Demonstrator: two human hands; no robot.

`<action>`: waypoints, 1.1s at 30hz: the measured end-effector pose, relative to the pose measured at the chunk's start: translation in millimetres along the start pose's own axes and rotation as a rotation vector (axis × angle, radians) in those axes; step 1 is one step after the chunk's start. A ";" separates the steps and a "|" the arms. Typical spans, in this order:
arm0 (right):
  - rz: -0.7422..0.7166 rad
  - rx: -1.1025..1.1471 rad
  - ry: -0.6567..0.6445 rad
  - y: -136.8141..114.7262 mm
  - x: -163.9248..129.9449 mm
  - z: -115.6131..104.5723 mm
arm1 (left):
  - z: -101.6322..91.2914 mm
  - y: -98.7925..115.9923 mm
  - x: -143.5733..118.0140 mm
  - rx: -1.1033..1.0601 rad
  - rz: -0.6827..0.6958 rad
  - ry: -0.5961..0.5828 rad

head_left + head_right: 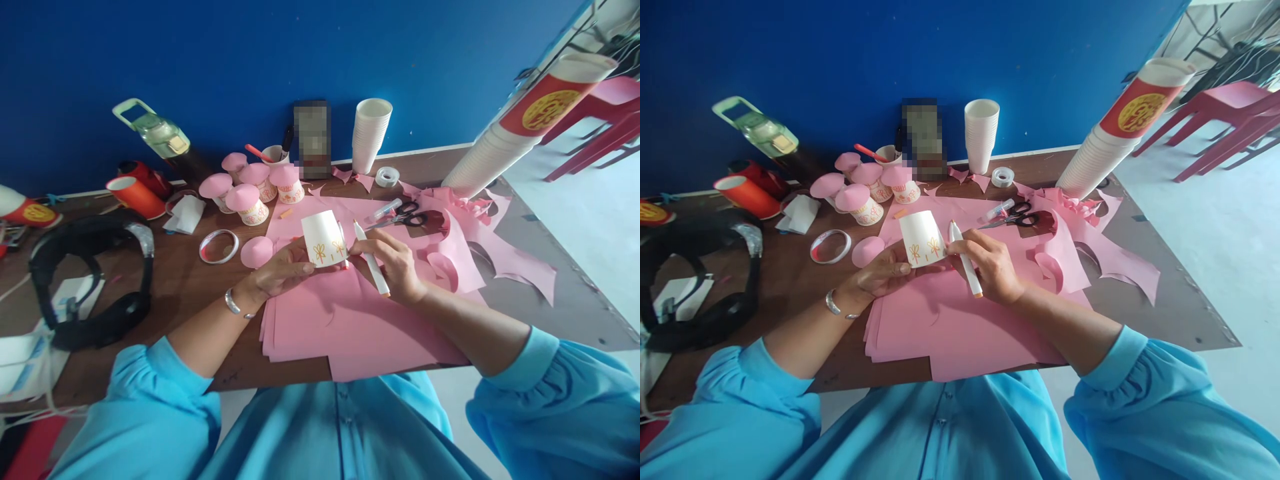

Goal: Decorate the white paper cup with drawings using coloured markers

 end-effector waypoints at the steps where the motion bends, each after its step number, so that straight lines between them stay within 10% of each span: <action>1: -0.004 -0.009 0.010 -0.3 0.4 -1.0 | -0.5 -0.1 0.2 0.007 0.002 0.001; 33: -0.247 -0.309 0.008 -12.1 -3.0 -3.4 | -8.5 -5.3 4.2 0.019 0.056 0.053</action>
Point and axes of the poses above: each hand's wrist, its own x-axis towards the middle knuckle, its own z-axis out of the palm, y = z × x, the point moved 6 cm from there along x, towards the middle knuckle, and after that the axes turned 13 degrees about -x, right-handed, at the moved point
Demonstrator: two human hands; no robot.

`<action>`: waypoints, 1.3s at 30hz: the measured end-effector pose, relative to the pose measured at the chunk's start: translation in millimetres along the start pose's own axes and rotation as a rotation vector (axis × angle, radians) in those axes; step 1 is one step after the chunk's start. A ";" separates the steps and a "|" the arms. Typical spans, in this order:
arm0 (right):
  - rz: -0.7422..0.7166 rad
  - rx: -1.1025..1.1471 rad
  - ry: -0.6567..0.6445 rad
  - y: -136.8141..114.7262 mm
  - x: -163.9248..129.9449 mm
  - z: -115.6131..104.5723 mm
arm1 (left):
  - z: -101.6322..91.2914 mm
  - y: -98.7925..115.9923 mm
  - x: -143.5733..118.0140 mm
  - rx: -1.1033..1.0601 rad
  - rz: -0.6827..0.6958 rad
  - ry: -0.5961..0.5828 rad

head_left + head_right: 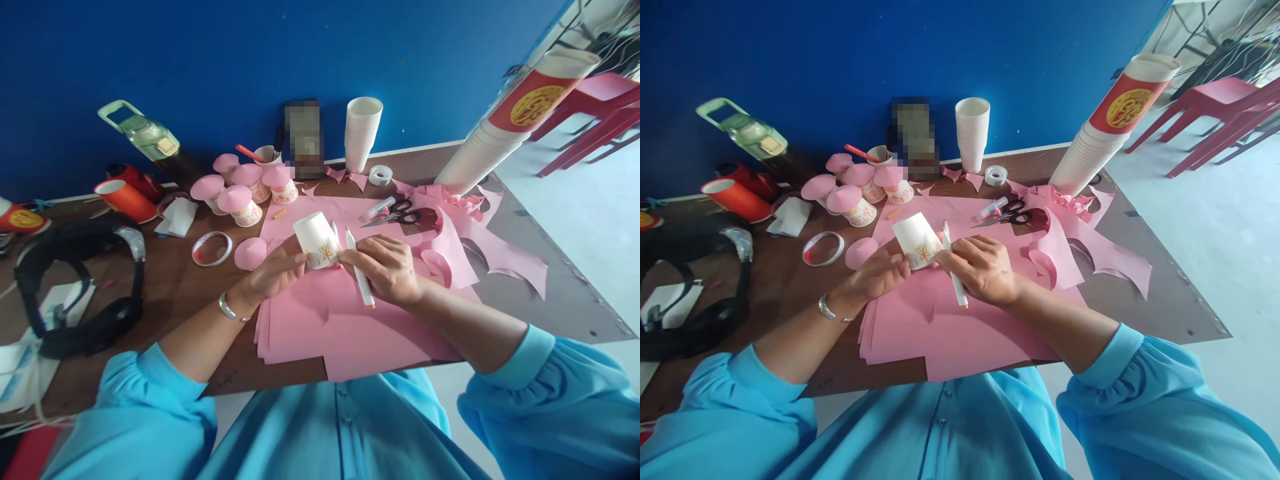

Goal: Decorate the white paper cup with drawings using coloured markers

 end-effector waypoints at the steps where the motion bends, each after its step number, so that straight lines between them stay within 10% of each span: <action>1: -0.020 -0.018 -0.016 -1.2 -0.9 0.4 | -0.5 -1.5 -0.3 0.035 -0.001 -0.004; 39: 0.006 0.088 -0.016 -6.1 0.3 0.9 | -3.0 2.7 0.7 -0.048 0.004 0.060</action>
Point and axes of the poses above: each hand's wrist, its own x-axis towards the middle knuckle, its own z-axis out of the palm, y = z × x, the point moved 6 cm from there along x, towards the middle knuckle, and after that the axes turned 13 degrees about -x, right-handed, at the moved point
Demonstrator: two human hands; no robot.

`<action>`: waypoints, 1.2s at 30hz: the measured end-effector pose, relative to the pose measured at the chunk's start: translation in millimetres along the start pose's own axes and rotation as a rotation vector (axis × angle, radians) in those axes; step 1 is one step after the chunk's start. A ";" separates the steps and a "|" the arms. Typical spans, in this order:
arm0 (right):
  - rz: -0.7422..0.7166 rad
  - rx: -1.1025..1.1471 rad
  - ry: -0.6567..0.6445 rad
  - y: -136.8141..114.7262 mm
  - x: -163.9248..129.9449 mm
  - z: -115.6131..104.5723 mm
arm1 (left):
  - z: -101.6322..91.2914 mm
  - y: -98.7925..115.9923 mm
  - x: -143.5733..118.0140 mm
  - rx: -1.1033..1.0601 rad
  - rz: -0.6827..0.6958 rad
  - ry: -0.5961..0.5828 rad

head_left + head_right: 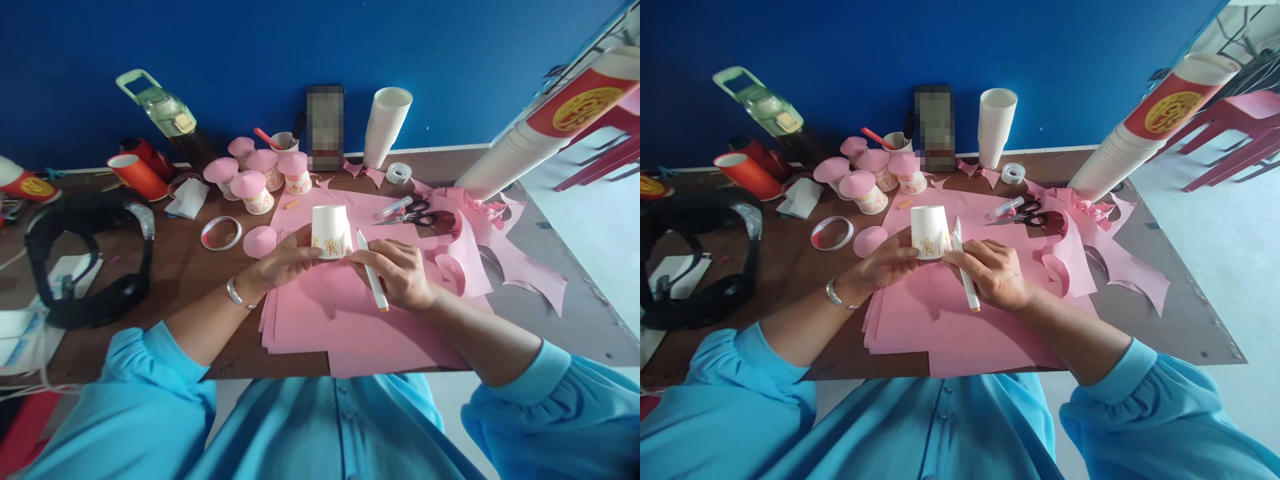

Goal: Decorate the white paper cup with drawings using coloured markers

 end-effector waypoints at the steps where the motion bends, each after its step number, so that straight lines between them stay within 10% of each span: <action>1: 0.007 -0.003 0.009 0.3 0.5 -1.0 | -1.9 0.6 0.0 -0.032 0.012 0.018; 36: 0.021 0.049 -0.040 1.6 -2.5 8.1 | -6.0 -0.3 6.2 0.089 0.010 0.024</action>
Point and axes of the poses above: each hand's wrist, its own x-axis towards the middle knuckle, its own z-axis out of the palm, y = z × x, the point moved 6 cm from there along x, towards the middle knuckle, and after that the axes turned 13 degrees about -x, right-handed, at the moved point
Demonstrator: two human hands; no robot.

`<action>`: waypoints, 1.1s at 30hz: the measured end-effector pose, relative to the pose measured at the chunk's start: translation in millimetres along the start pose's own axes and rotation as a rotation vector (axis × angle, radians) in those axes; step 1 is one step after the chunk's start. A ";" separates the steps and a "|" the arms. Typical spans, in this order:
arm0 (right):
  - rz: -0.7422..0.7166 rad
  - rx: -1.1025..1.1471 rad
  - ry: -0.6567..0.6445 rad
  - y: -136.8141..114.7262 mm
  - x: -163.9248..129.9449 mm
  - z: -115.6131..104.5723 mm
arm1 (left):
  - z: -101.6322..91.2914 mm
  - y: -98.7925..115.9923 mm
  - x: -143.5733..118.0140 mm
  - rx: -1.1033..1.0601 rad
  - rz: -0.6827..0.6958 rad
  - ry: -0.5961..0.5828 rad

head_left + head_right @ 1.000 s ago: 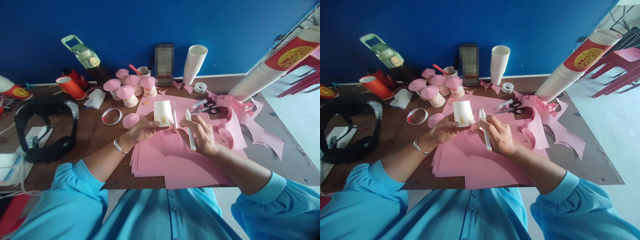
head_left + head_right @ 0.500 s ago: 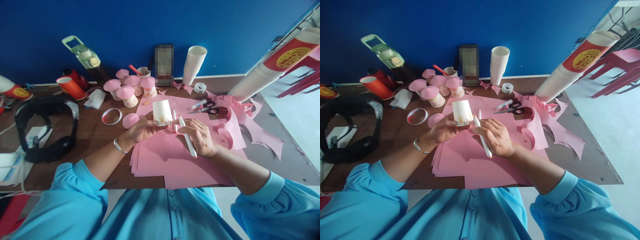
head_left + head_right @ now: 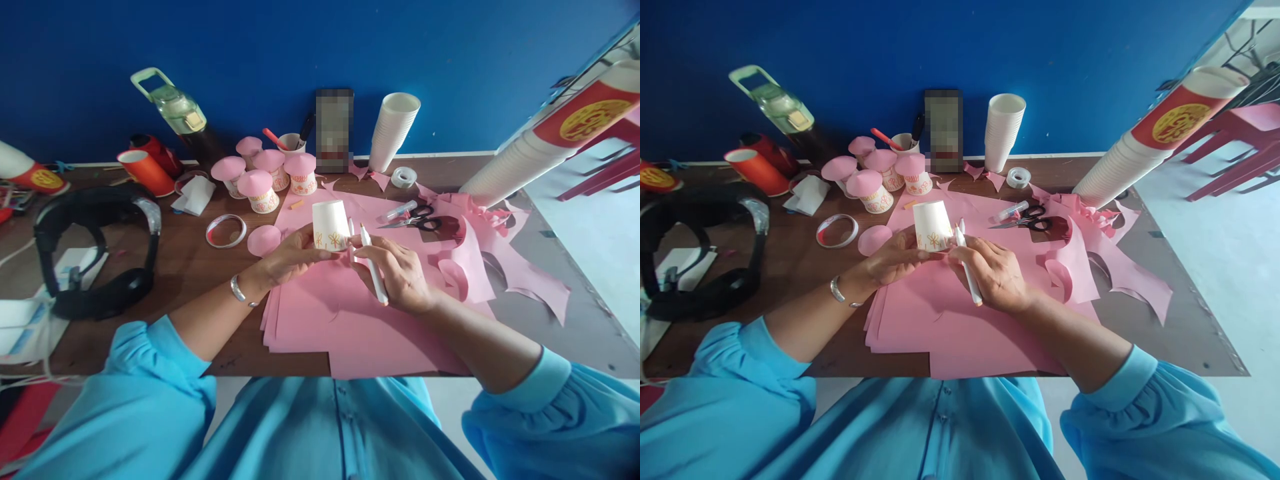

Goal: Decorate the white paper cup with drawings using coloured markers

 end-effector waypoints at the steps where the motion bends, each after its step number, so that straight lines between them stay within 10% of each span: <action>1: 0.004 0.016 0.009 1.1 -1.0 0.1 | 0.7 0.7 0.1 0.010 0.010 0.011; 33: 0.064 0.192 0.072 -4.8 7.9 -16.2 | 4.4 5.1 -6.2 0.204 0.053 0.024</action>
Point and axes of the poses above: each hand's wrist, its own x-axis towards the middle knuckle, its own z-axis out of the palm, y = z × x, the point moved 6 cm from there along x, towards the middle knuckle, and after that the axes turned 13 degrees about -x, right-handed, at the moved point
